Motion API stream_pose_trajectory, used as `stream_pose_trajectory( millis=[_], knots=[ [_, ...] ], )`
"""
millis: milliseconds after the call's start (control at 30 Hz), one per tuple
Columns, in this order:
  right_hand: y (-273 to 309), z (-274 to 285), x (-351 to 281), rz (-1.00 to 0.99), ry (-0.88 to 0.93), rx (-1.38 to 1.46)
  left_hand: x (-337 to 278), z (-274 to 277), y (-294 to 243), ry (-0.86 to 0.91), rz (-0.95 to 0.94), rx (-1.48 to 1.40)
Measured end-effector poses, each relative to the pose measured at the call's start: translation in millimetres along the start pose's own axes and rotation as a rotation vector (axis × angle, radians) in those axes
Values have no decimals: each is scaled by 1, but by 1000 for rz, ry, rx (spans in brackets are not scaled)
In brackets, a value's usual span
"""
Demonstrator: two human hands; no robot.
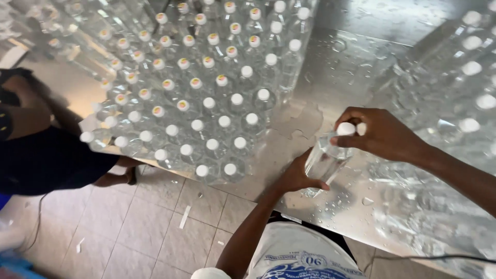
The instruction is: Manually placing and securing plastic caps onto filled water bottles on a production line table.
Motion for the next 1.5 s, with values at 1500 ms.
stream_pose_trajectory(
  millis=[1500],
  knots=[
    [-111, -56, -80, 207, -71, -512, -10, -18, 22, 449, 38, -87]
  ],
)
Point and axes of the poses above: each hand's wrist, its own x-axis towards the middle knuckle, its own z-axis out of the back of the hand, y = z × x, the point moved 3 cm from there along x, towards the middle knuckle, and after that the axes turned 12 degrees about z, right-handed, at the moved point
